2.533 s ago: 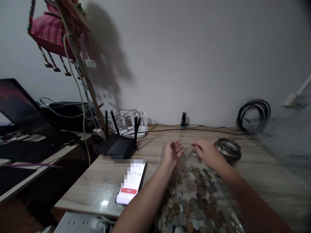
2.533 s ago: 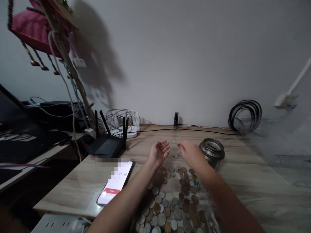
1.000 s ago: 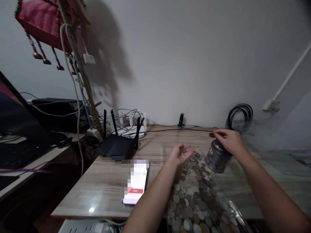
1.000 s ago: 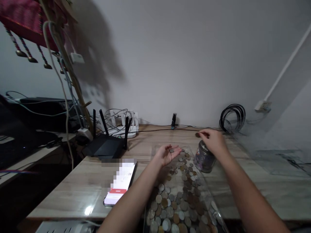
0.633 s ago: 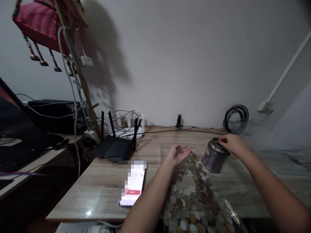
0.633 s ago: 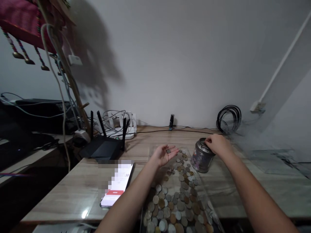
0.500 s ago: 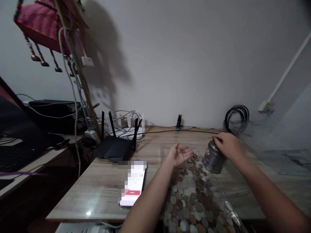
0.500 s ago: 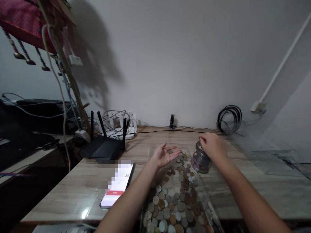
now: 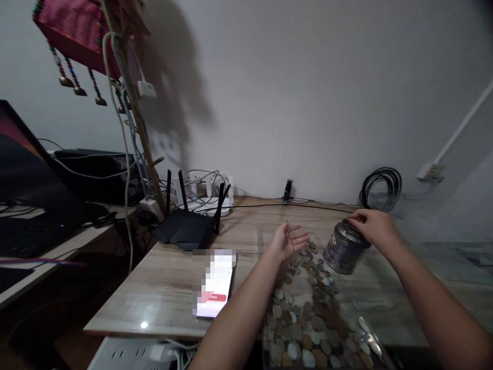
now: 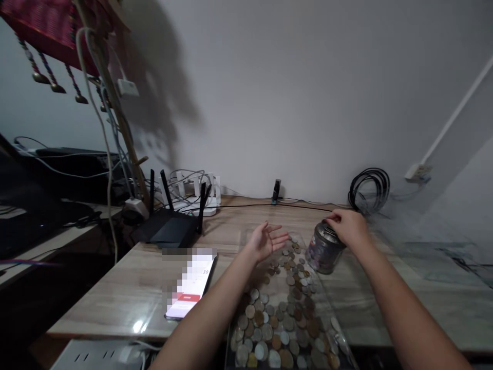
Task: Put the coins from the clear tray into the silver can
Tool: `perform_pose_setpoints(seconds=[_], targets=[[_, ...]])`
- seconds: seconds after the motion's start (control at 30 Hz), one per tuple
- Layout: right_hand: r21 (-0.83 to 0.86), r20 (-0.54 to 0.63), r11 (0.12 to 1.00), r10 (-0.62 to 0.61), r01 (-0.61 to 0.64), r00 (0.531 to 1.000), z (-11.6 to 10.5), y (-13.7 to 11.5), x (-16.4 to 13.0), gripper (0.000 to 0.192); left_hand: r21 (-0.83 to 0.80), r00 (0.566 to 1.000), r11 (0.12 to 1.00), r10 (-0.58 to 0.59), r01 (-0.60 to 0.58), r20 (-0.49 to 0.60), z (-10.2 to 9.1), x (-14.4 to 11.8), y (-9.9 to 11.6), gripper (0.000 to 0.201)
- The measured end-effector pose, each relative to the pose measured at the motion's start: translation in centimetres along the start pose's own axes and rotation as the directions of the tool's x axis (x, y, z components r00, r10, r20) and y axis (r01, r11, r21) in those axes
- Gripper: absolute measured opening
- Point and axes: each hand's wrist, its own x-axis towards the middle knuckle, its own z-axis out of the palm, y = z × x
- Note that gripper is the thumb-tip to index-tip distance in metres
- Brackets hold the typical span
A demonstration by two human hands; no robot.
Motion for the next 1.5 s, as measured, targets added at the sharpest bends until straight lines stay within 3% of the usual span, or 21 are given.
perform_pose_setpoints(seconds=[0.13,0.23,0.3,0.37,0.4,0.43,0.47,0.6,0.8,0.87,0.9,0.97,1.07,1.13,1.2,1.23,1.3,1.5], targets=[[-0.037,0.158,0.999,0.023,-0.017,0.987,-0.7,2.5,0.5,0.018,-0.011,0.981,0.994,0.109,-0.112,-0.161,-0.6,0.2,0.5,0.043],[-0.056,0.043,0.998,-0.033,0.035,0.999,0.1,1.2,-0.5,0.027,-0.039,0.959,0.985,0.157,-0.171,-0.235,-0.6,0.1,0.7,0.042],[-0.012,-0.022,0.990,-0.141,0.141,0.990,1.7,-0.8,-1.2,0.033,-0.051,0.940,0.976,0.190,-0.213,-0.284,-0.5,0.0,0.8,0.038],[0.074,0.131,0.965,-0.260,0.252,0.957,4.4,-3.2,-1.6,0.034,-0.056,0.916,0.966,0.219,-0.251,-0.335,-0.5,-0.1,0.8,0.033],[0.104,0.296,0.952,-0.307,0.289,0.905,6.1,-4.3,-1.6,0.032,-0.056,0.905,0.962,0.232,-0.269,-0.358,-0.5,-0.1,0.8,0.031],[0.089,0.432,0.958,-0.285,0.274,0.856,7.8,-5.2,-1.5,0.030,-0.057,0.894,0.956,0.245,-0.287,-0.375,-0.5,-0.1,0.9,0.029],[0.070,0.480,0.964,-0.259,0.258,0.838,9.6,-6.0,-1.3,0.027,-0.059,0.885,0.951,0.258,-0.303,-0.388,-0.5,0.0,0.9,0.027],[0.025,0.541,0.980,-0.179,0.198,0.822,14.4,-6.5,0.0,0.024,-0.079,0.871,0.940,0.272,-0.331,-0.410,-0.9,0.1,1.1,0.024],[0.048,0.565,0.992,-0.121,0.114,0.816,15.2,-5.3,0.4,0.011,-0.067,0.882,0.955,0.239,-0.290,-0.407,-1.1,0.5,1.1,0.020],[0.083,0.558,0.992,-0.122,0.091,0.821,15.2,-5.5,0.2,0.013,0.039,0.870,0.957,0.279,-0.288,-0.406,-1.1,0.4,1.2,0.024],[0.106,0.551,0.991,-0.125,0.080,0.825,15.2,-5.7,0.2,0.015,0.179,0.849,0.941,0.337,-0.288,-0.407,-1.1,0.3,1.3,0.028],[0.154,0.541,0.986,-0.135,0.060,0.830,15.3,-6.2,0.0,0.020,0.544,0.784,0.800,0.498,-0.251,-0.371,-1.2,0.1,1.8,0.036],[0.215,0.548,0.976,-0.151,0.036,0.823,15.5,-6.7,0.0,0.014,0.874,0.706,0.466,0.664,-0.136,-0.245,-1.8,-0.3,2.5,0.033],[0.245,0.555,0.969,-0.159,0.022,0.816,15.6,-6.8,0.1,0.006,0.986,0.743,0.152,0.653,0.065,-0.150,-2.4,-0.5,2.6,0.023],[0.272,0.543,0.962,-0.161,0.009,0.824,15.7,-6.8,0.2,0.006,0.941,0.830,-0.236,0.552,0.244,-0.077,-2.9,-0.5,2.3,0.026],[0.285,0.532,0.958,-0.161,0.003,0.831,15.8,-6.8,0.2,0.010,0.890,0.868,-0.361,0.492,0.277,-0.070,-3.2,-0.4,2.1,0.029],[0.314,0.511,0.949,-0.164,-0.006,0.844,16.0,-6.9,0.2,0.017,0.861,0.907,-0.431,0.414,0.270,-0.077,-3.6,-0.1,1.5,0.030],[0.347,0.512,0.938,-0.186,-0.004,0.839,16.5,-7.8,0.0,0.016,0.828,0.939,-0.491,0.325,0.272,-0.116,-4.3,0.9,1.0,0.034]])
